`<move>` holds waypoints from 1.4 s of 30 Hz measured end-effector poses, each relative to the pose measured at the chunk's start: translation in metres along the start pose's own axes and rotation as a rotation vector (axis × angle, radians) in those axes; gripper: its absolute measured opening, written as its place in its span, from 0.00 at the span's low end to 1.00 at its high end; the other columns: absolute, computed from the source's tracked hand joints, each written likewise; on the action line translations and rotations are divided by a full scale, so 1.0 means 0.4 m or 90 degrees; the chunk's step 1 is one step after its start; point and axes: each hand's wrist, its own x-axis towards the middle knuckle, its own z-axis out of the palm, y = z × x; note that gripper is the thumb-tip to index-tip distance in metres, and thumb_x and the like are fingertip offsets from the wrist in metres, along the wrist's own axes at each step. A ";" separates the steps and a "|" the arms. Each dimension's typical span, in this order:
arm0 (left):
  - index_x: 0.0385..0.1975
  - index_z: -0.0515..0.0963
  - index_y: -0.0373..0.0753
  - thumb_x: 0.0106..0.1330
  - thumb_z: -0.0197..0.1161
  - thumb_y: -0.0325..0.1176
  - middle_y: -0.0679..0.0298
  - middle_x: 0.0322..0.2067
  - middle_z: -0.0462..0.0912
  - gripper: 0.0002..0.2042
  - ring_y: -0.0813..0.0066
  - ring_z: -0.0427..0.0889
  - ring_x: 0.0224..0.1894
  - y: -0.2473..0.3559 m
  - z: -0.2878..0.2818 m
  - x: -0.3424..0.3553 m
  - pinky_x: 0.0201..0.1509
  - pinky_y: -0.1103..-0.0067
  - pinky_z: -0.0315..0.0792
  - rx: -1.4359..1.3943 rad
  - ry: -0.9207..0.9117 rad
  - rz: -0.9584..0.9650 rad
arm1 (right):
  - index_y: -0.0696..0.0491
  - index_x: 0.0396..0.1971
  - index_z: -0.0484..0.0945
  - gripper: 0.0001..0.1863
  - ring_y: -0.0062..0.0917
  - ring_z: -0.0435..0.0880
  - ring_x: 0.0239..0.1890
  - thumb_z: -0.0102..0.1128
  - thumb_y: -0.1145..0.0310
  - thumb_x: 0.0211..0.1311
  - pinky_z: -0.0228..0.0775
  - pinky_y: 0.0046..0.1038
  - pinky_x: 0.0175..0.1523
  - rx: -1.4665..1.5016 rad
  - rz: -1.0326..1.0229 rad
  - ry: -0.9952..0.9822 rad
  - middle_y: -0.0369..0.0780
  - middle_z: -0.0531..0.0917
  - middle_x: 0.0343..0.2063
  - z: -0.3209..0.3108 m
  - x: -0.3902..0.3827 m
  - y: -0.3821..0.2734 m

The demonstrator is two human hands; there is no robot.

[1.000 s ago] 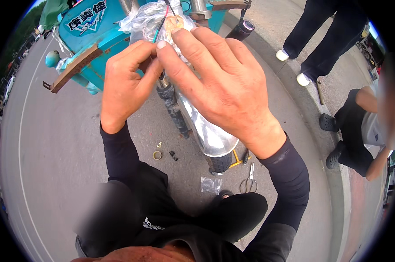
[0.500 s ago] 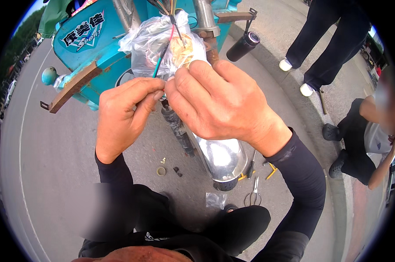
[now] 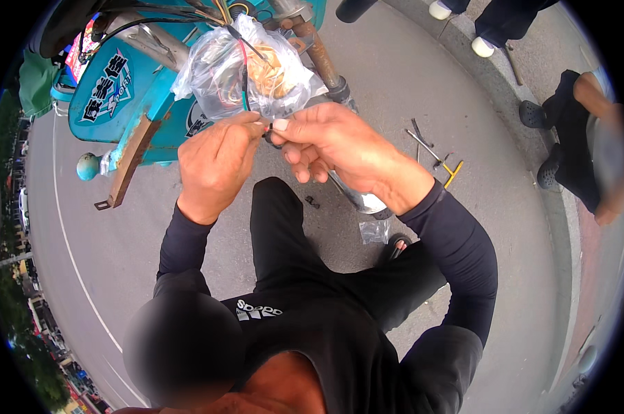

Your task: The person repairs electrical wiring on a teal three-wheeled vehicle by stripping wire insulation, twisting conductors, and wrapping connections with electrical tape. The person uses pliers and a screwdriver to manipulate the wires and secure components near the handlebar area.

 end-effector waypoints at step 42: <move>0.36 0.85 0.32 0.63 0.69 0.23 0.60 0.30 0.84 0.05 0.75 0.83 0.29 -0.125 -0.108 -0.027 0.34 0.80 0.76 -0.359 -0.248 -0.151 | 0.50 0.26 0.76 0.08 0.32 0.83 0.22 0.63 0.64 0.61 0.72 0.32 0.24 -1.065 -0.626 0.228 0.37 0.79 0.19 0.111 0.014 -0.016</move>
